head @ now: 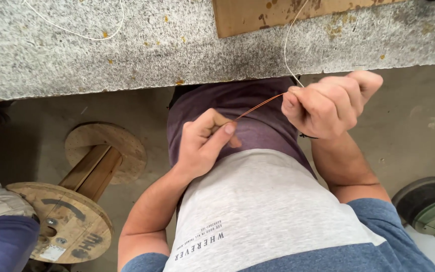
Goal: Securing copper windings in an electric motor stator by tying them with string at a repair bench
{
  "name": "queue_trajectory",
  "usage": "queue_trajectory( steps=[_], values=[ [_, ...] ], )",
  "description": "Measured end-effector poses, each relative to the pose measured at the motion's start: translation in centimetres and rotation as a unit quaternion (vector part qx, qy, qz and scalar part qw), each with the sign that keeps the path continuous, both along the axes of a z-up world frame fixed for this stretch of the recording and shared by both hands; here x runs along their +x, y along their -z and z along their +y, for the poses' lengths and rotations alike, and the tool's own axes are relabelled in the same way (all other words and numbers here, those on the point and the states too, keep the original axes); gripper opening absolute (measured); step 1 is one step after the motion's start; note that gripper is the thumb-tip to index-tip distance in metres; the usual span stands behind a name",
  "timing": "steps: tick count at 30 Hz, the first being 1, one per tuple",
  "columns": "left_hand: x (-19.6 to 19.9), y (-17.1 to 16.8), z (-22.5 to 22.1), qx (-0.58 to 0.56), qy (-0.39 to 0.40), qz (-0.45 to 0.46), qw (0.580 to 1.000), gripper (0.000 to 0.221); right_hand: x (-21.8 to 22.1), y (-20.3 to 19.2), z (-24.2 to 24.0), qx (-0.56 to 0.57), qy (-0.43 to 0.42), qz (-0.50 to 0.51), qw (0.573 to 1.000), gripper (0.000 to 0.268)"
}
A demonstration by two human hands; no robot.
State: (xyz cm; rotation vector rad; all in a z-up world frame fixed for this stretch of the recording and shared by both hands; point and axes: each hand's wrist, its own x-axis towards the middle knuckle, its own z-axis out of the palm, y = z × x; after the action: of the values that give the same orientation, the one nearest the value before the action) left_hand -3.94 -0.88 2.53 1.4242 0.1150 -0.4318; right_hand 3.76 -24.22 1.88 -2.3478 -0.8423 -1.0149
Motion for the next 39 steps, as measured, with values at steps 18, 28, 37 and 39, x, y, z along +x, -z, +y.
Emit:
queue_trajectory(
  steps=[18, 28, 37, 39],
  values=[
    [5.2, 0.5, -2.4, 0.267, 0.134, -0.24, 0.923, 0.013, -0.1, -1.0, 1.4, 0.01, -0.047, 0.199, 0.979, 0.035],
    [3.8, 0.7, -1.2, 0.005, 0.174, -0.026, 0.984, 0.023, 0.8, -0.2, -0.7, 0.052, -0.151, 0.217, 0.963, 0.03],
    [1.1, 2.7, -1.7, -0.086, 0.092, 0.053, 0.991, 0.025, 0.1, 1.4, -0.6, 0.063, -0.126, 0.184, 0.973, 0.031],
    [0.7, 3.1, -1.7, -0.107, 0.08, 0.071, 0.988, 0.025, -0.1, 1.5, -0.7, 0.066, -0.117, 0.185, 0.973, 0.034]
  ],
)
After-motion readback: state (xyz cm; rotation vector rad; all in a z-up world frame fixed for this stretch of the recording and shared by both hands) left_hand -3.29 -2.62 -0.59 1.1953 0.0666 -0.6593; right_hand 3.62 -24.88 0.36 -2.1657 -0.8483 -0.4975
